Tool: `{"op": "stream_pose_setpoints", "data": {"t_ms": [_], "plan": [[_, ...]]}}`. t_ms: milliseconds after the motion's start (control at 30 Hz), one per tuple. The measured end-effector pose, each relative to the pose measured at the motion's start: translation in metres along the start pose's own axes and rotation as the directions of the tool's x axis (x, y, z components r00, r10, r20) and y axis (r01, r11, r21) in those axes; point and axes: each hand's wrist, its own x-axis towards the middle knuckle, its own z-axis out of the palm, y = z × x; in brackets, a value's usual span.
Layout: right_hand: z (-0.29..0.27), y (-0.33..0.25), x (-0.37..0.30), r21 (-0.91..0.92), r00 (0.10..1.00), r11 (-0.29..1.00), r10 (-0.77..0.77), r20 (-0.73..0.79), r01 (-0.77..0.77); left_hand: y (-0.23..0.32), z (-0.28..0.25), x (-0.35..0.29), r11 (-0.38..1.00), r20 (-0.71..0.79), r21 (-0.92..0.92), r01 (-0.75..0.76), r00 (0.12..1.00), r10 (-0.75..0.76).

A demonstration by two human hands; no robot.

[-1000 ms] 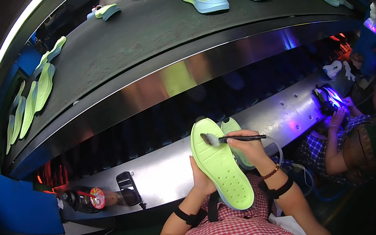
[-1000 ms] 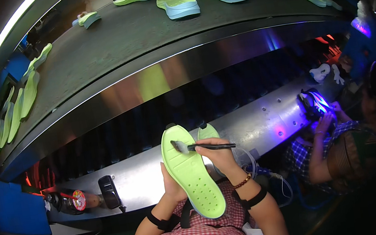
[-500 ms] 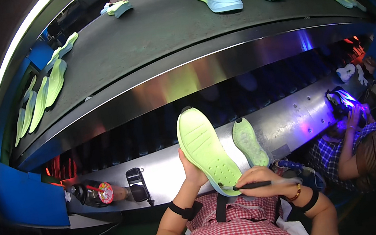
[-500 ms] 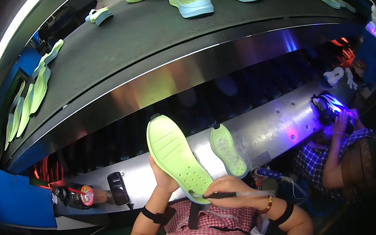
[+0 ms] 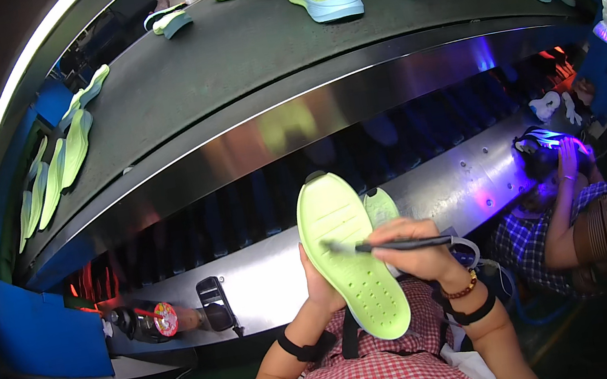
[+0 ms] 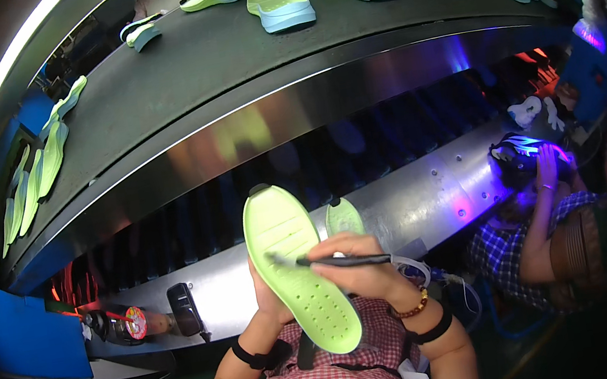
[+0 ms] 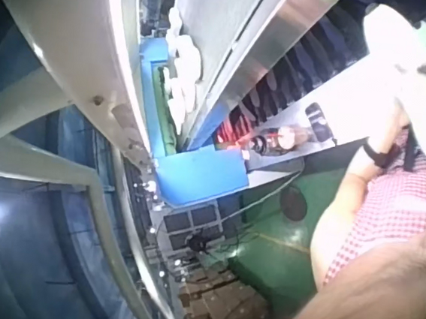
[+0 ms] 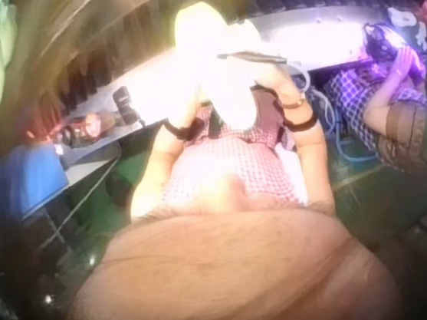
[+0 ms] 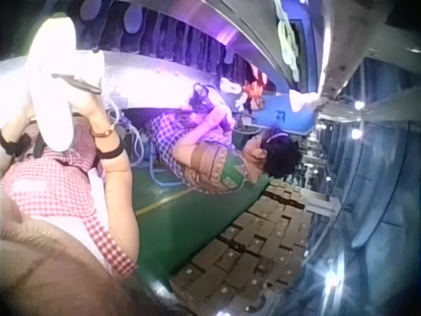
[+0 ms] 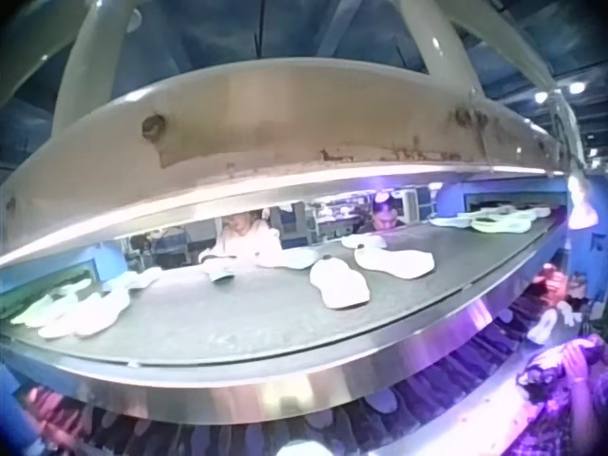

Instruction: Applying adhesive to shoe insoles using a brush at a conveyor belt station.

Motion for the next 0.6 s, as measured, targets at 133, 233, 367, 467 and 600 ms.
{"op": "stream_pose_setpoints", "data": {"t_ms": [133, 233, 367, 467, 600], "plan": [[-0.003, -0.004, -0.003, -0.126, 0.975, 0.981, -0.121, 0.186, 0.146, 0.002, 0.005, 0.005, 0.996, -0.041, 0.053, -0.068, 0.997, 0.070], [-0.003, -0.006, -0.005, -0.023, 0.959, 0.997, -0.068, 0.277, 0.078, 0.007, 0.009, 0.008, 0.987, -0.098, 0.086, -0.134, 0.985, 0.142], [-0.006, -0.007, -0.008, -0.183, 0.984, 0.980, -0.048, 0.171, 0.080, 0.014, 0.010, 0.013, 0.950, -0.120, 0.111, -0.290, 0.946, 0.303], [-0.007, -0.008, -0.009, 0.020, 0.919, 0.980, -0.191, 0.345, 0.196, 0.022, 0.008, 0.013, 0.892, 0.153, 0.138, -0.431, 0.899, 0.410], [-0.008, -0.010, -0.011, -0.255, 0.987, 0.960, -0.079, 0.140, 0.113, 0.029, 0.009, 0.010, 0.875, 0.086, 0.009, -0.484, 0.872, 0.481]]}}
